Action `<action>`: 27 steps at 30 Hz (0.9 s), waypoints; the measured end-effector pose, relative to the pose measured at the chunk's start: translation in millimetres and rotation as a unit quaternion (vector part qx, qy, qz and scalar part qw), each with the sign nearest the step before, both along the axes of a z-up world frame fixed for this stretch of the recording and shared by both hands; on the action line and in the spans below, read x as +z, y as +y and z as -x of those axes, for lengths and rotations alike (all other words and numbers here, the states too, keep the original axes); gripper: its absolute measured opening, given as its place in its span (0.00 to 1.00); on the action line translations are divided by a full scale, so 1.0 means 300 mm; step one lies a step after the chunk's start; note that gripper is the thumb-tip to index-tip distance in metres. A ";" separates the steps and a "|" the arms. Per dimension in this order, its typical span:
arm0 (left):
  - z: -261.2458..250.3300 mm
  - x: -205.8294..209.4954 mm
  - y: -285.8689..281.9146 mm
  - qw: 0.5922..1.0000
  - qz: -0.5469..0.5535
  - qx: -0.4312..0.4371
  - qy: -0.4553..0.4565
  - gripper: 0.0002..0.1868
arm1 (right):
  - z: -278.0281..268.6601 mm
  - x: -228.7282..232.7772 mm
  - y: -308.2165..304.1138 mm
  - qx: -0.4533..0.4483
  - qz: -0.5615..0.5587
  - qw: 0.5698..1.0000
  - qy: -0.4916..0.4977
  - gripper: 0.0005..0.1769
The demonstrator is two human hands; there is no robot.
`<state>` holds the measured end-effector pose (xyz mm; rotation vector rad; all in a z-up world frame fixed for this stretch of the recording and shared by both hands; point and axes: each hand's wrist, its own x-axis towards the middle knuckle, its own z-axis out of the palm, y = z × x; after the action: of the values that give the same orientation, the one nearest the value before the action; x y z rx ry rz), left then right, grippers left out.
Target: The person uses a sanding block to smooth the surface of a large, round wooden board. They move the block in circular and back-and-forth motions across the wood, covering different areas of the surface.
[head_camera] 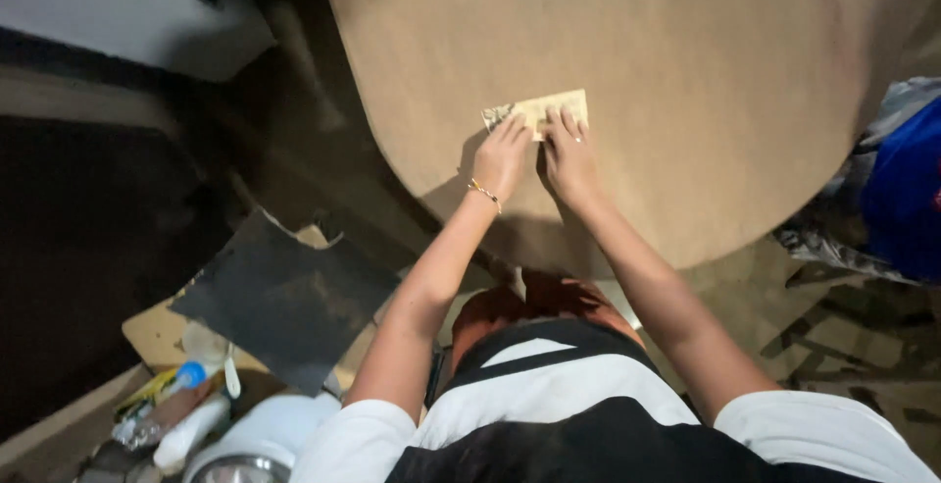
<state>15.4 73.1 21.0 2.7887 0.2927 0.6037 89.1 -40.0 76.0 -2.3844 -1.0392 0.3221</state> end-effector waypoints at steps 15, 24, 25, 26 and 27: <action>-0.007 -0.085 -0.204 0.996 -0.076 -0.049 0.015 0.15 | 0.008 -0.069 -0.238 -0.040 -0.024 0.995 -0.088 0.17; -0.637 -0.251 0.144 0.986 -0.154 0.057 0.017 0.16 | -0.642 -0.114 0.173 0.031 -0.072 0.997 -0.014 0.22; -0.702 -0.259 0.186 0.986 -0.154 0.063 0.021 0.16 | -0.709 -0.111 0.219 0.036 -0.071 0.997 -0.010 0.22; -0.765 -0.269 0.229 0.983 -0.158 0.085 0.024 0.15 | -0.774 -0.109 0.265 0.053 -0.078 0.996 -0.005 0.22; -0.845 -0.279 0.278 0.980 -0.164 0.107 0.023 0.15 | -0.852 -0.107 0.315 0.070 -0.086 0.994 -0.004 0.22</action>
<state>268.9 156.4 -62.7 3.1160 0.5535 0.6913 344.7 54.4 43.9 -2.1679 -1.1906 0.2608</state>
